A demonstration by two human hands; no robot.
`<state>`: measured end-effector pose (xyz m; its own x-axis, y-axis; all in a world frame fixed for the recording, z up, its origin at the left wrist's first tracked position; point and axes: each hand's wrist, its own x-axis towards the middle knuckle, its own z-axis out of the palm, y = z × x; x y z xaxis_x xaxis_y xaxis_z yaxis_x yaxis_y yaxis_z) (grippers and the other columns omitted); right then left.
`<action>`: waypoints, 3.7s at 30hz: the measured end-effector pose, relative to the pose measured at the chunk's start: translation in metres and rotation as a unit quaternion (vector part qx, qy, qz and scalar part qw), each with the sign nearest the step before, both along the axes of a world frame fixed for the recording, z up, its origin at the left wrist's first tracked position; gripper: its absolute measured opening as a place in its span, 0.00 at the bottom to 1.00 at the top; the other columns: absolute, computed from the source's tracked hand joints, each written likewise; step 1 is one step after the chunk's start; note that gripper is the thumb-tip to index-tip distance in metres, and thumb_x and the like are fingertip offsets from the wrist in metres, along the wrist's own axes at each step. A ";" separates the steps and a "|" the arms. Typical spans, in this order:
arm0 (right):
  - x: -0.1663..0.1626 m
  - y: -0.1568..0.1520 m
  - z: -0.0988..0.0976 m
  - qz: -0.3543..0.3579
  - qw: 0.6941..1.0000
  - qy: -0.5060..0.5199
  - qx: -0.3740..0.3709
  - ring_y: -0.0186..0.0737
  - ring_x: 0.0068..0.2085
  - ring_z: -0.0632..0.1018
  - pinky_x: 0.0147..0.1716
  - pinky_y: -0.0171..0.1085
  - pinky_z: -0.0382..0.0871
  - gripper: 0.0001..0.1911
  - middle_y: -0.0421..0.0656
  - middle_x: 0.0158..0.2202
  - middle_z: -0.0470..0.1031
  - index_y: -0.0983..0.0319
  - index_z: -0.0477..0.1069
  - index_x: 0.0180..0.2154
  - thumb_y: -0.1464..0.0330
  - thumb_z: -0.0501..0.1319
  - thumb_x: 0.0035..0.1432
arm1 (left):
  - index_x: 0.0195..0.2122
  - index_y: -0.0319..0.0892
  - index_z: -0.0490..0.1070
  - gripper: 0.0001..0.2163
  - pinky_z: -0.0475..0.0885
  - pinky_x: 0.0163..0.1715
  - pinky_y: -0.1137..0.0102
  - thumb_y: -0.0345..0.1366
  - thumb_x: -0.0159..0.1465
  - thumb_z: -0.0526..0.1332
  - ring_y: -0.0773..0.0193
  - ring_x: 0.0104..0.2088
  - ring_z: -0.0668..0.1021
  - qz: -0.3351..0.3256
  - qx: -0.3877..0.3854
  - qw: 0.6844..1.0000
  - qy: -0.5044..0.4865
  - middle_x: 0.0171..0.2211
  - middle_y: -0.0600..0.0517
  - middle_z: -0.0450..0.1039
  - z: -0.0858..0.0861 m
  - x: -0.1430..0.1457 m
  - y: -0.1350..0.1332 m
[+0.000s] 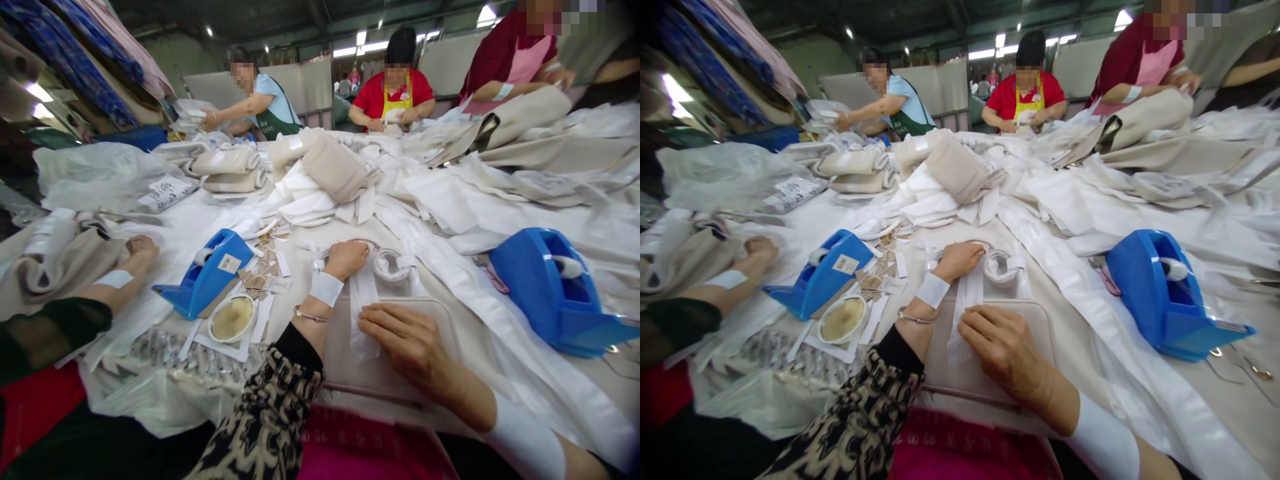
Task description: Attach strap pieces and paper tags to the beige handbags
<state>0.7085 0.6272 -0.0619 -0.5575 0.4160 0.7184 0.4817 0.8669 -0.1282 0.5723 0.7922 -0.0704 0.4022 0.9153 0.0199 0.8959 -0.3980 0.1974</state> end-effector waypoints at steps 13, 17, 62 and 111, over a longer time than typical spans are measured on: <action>0.007 -0.033 -0.016 0.012 0.993 -0.106 -0.047 0.47 0.50 0.76 0.49 0.45 0.75 0.15 0.51 0.46 0.78 0.67 0.74 0.45 0.77 0.50 0.65 | 0.37 0.44 0.78 0.13 0.69 0.49 0.59 0.39 0.67 0.53 0.52 0.45 0.78 0.016 0.009 0.998 -0.056 0.41 0.46 0.79 -0.005 0.001 0.001; 0.007 -0.041 -0.030 -0.010 0.990 -0.132 -0.054 0.49 0.55 0.73 0.54 0.48 0.73 0.15 0.53 0.50 0.76 0.68 0.73 0.47 0.77 0.51 0.64 | 0.35 0.43 0.78 0.09 0.68 0.50 0.57 0.34 0.64 0.57 0.52 0.45 0.78 0.028 0.019 0.991 -0.130 0.39 0.46 0.80 -0.006 0.002 0.000; -0.005 -0.127 -0.078 -0.030 0.999 -0.038 0.013 0.48 0.59 0.69 0.54 0.54 0.69 0.15 0.52 0.54 0.72 0.61 0.72 0.48 0.77 0.56 0.62 | 0.58 0.42 0.67 0.17 0.61 0.63 0.59 0.40 0.69 0.54 0.57 0.63 0.66 -0.260 0.178 0.944 -0.097 0.61 0.44 0.66 -0.036 -0.067 -0.188; 0.000 -0.069 0.020 -0.049 0.967 0.143 -0.207 0.35 0.37 0.76 0.37 0.33 0.68 0.07 0.42 0.36 0.75 0.59 0.77 0.36 0.72 0.60 0.61 | 0.57 0.40 0.66 0.20 0.54 0.66 0.54 0.34 0.63 0.58 0.53 0.66 0.60 -0.259 0.159 0.948 -0.092 0.63 0.42 0.61 -0.033 -0.070 -0.194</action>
<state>0.7081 0.5581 -0.0420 -0.3039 0.7414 0.5983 0.4525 0.6650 -0.5942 0.5024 0.5983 -0.1031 0.7591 0.5322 0.3750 0.5260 -0.8407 0.1285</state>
